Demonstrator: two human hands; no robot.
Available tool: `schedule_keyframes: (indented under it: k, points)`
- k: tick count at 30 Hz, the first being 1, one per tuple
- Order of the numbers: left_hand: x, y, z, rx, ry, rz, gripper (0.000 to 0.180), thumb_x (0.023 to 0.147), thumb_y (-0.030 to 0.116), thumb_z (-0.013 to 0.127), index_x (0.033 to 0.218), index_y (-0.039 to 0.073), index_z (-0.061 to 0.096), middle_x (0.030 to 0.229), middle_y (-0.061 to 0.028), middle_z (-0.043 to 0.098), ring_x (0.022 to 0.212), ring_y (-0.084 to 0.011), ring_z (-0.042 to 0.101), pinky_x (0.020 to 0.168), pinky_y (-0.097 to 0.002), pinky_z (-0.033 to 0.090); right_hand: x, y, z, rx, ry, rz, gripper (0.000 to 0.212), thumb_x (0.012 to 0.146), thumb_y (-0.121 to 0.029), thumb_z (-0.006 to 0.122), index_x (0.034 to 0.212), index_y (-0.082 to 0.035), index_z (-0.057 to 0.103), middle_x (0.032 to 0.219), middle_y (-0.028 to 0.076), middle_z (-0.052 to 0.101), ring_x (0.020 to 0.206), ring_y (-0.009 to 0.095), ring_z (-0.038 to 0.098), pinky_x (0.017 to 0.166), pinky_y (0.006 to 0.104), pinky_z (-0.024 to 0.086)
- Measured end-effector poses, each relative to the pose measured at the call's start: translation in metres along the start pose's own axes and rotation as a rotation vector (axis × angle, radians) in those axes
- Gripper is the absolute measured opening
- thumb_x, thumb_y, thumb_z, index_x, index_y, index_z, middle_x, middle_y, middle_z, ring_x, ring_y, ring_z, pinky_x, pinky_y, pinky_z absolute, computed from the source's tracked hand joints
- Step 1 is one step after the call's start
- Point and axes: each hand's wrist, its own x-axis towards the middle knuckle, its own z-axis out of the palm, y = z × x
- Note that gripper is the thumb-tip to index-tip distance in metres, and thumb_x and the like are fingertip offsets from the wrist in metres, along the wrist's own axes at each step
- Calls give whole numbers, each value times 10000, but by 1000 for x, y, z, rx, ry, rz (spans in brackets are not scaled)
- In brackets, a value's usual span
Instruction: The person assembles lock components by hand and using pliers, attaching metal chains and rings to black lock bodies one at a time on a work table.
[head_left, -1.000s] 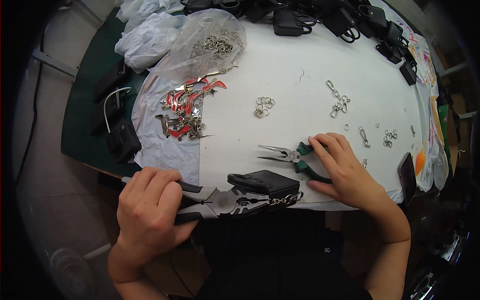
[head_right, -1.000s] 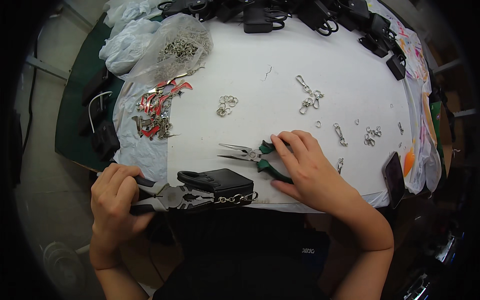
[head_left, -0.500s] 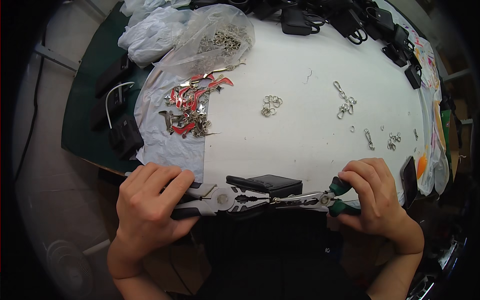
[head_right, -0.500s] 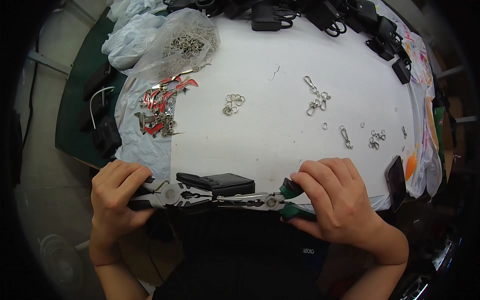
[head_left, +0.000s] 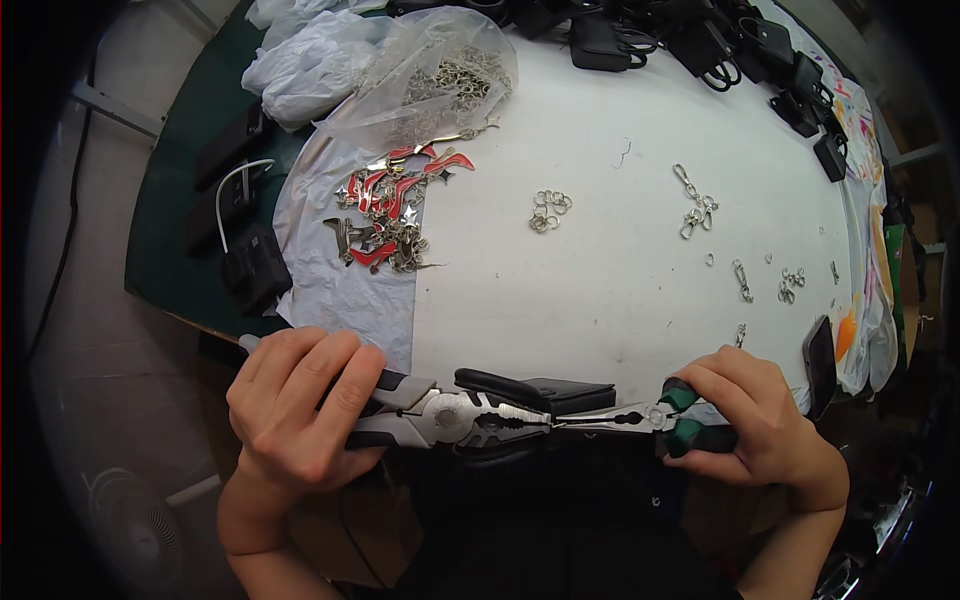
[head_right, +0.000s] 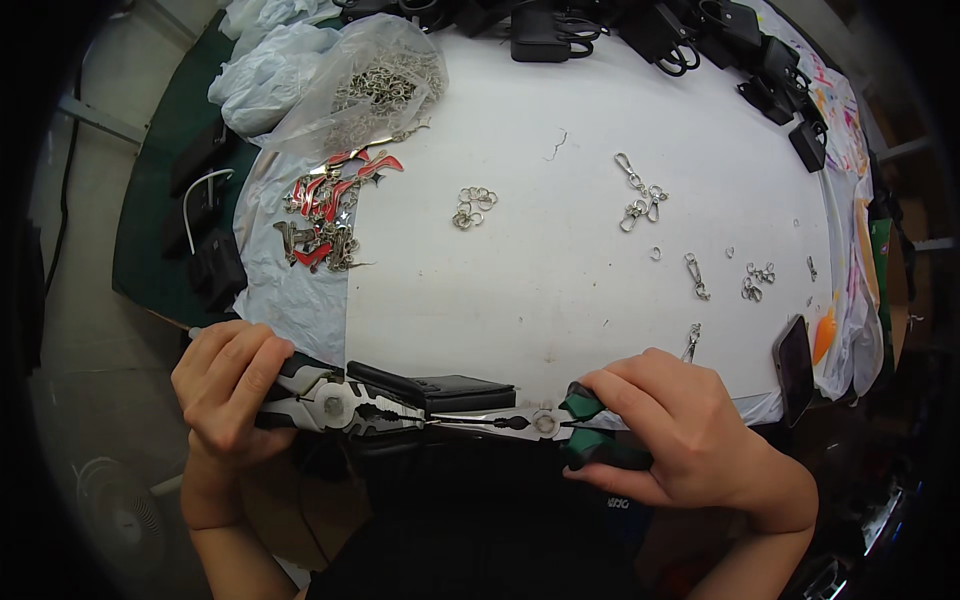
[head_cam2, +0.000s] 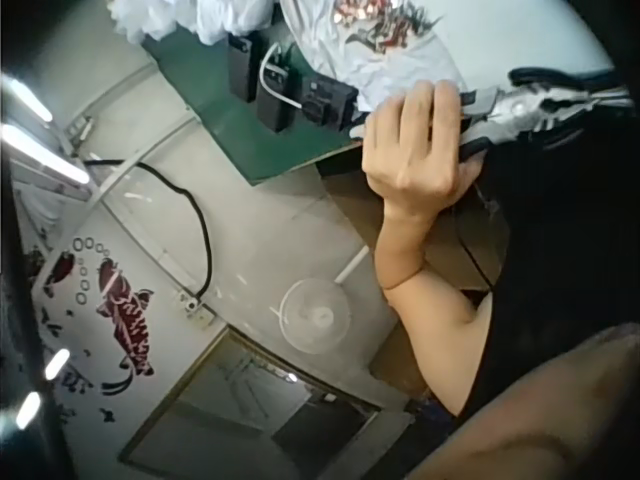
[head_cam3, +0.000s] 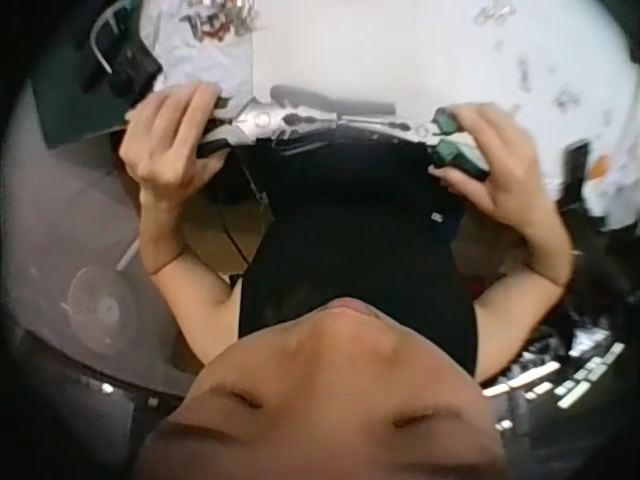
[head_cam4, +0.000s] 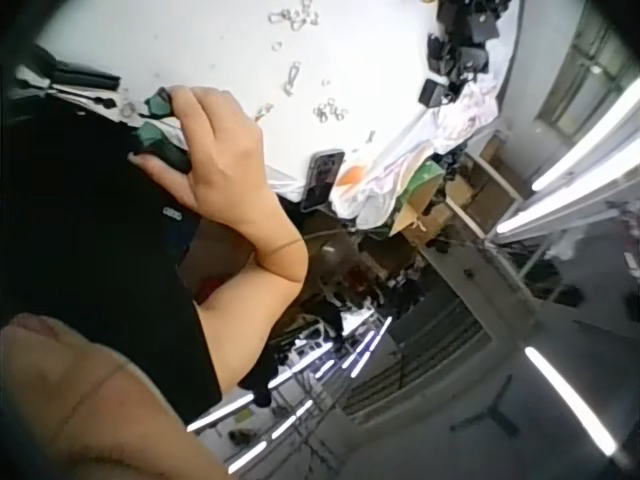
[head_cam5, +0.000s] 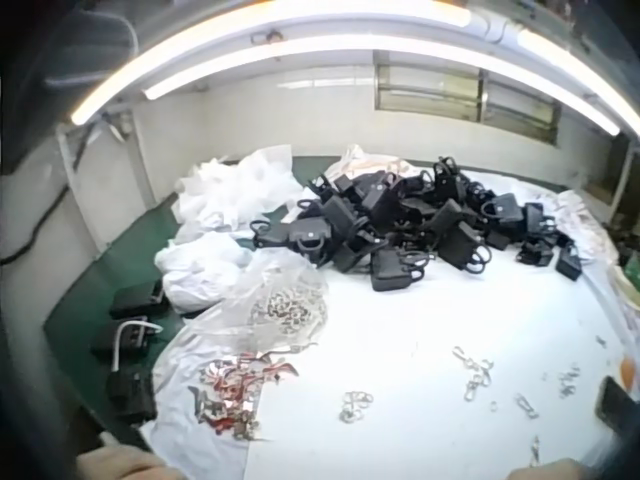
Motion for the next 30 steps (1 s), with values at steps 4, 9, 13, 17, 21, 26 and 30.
schedule_keyframes:
  k: [4, 9, 13, 17, 21, 26, 30]
  points:
    - [0, -1, 2, 4, 18, 19, 516, 520, 272, 759, 937, -21, 683, 897, -124, 637, 780, -306, 630, 671, -411, 538, -2, 1, -2, 75, -17, 18, 593, 727, -266, 868, 1152, 57, 609, 956, 161, 644, 786, 301, 651, 646, 362, 530]
    - [-2, -2, 8, 18, 65, 33, 528, 536, 303, 755, 941, -27, 682, 904, -131, 638, 798, -313, 634, 680, -416, 542, -6, 3, 5, 117, 9, 31, 595, 730, -266, 865, 1156, 59, 606, 959, 165, 645, 785, 303, 653, 645, 365, 531]
    - [-2, 1, 5, 11, 46, 12, 537, 523, 282, 762, 955, -27, 682, 917, -131, 640, 806, -314, 635, 687, -417, 540, -5, 0, 4, 59, 26, 27, 594, 726, -273, 862, 1149, 56, 606, 961, 163, 645, 749, 289, 632, 623, 360, 516]
    - [-1, 5, 2, -18, 39, -49, 598, 460, 230, 790, 993, -21, 687, 941, -122, 639, 808, -311, 635, 695, -417, 528, -3, 0, 5, -68, 75, -7, 604, 701, -278, 863, 1138, 53, 608, 956, 151, 642, 697, 267, 589, 584, 355, 483]
    - [0, 6, 5, -139, -48, -126, 587, 477, 203, 856, 1000, 0, 686, 924, -97, 641, 793, -291, 639, 675, -401, 507, -6, 6, 6, -147, 106, -21, 616, 678, -277, 863, 1133, 51, 608, 949, 144, 637, 688, 263, 576, 577, 355, 467]
    - [-25, -4, 24, -194, -80, -299, 540, 565, 288, 912, 970, 22, 673, 910, -92, 648, 776, -283, 639, 670, -394, 502, -19, 16, 4, -225, 185, -8, 616, 665, -277, 857, 1124, 49, 607, 946, 151, 633, 694, 279, 576, 589, 365, 464]
    - [-32, -1, 47, -163, -93, -372, 557, 577, 301, 926, 973, 13, 661, 933, -111, 652, 790, -292, 645, 688, -385, 521, -24, 26, 4, -212, 189, 36, 595, 674, -276, 845, 1119, 41, 609, 952, 153, 636, 713, 295, 587, 619, 381, 477]
